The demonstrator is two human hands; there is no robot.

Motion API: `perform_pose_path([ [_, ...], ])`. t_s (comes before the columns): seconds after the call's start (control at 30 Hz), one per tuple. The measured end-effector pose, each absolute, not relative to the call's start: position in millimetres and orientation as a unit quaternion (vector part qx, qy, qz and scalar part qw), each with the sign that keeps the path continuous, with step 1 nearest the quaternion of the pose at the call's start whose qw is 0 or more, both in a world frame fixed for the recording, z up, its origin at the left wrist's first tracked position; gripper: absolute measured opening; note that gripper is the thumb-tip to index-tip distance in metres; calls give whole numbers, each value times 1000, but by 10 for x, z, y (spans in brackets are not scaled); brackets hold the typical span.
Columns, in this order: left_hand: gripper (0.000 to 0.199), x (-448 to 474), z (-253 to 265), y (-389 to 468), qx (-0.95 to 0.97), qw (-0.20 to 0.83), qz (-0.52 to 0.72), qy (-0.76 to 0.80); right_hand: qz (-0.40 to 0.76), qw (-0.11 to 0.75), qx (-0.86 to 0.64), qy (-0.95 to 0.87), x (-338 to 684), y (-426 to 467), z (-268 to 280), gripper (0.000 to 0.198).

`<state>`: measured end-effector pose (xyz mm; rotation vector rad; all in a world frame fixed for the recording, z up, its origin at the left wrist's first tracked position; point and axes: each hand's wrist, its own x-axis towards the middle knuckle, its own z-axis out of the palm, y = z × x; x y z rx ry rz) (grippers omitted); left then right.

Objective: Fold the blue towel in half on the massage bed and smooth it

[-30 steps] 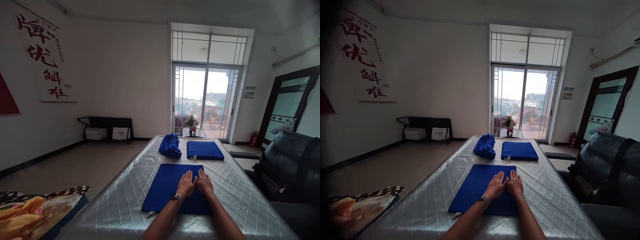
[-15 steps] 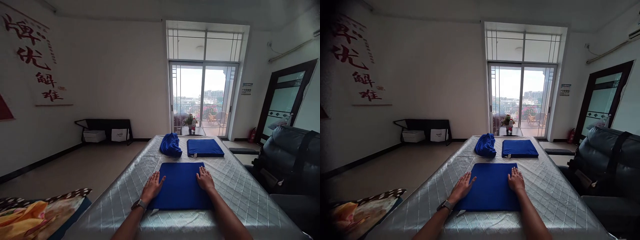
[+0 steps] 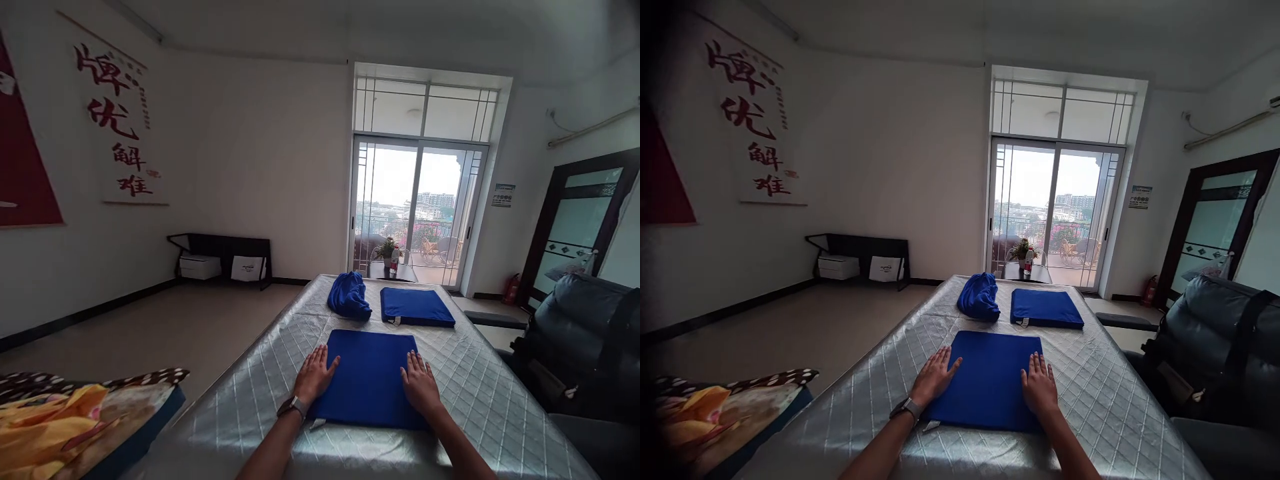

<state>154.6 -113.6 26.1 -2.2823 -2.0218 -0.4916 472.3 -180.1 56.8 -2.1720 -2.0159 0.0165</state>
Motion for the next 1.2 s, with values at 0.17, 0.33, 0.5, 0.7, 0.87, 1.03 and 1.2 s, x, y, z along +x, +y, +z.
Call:
perform_pose_path([
  [0.17, 79, 1561, 257, -1157, -738, 30, -163, -654, 41, 80, -724, -684, 4780, -1967, 425, 70],
  [0.33, 76, 1562, 325, -1174, -735, 24, -155, -660, 46, 93, -725, -681, 4751, -2004, 488, 70],
  [0.5, 72, 1840, 542, -1194, -699, 39, -161, -696, 42, 97, -725, -681, 4740, -2018, 511, 70],
  [0.7, 76, 2834, 515, -1513, -830, -21, -163, -533, 48, 98, -726, -679, 4754, -2017, 503, 70],
  [0.87, 78, 3180, 333, -1712, -868, -56, -156, -468, 43, 97, -720, -686, 4770, -2015, 491, 69],
  [1.03, 75, 2598, 306, -1583, -839, -31, -144, -524, 42, 103, -722, -683, 4764, -2011, 486, 70],
  [1.2, 74, 1769, 223, -1442, -794, -1, -138, -593, 45, 107, -723, -681, 4764, -2008, 484, 70],
])
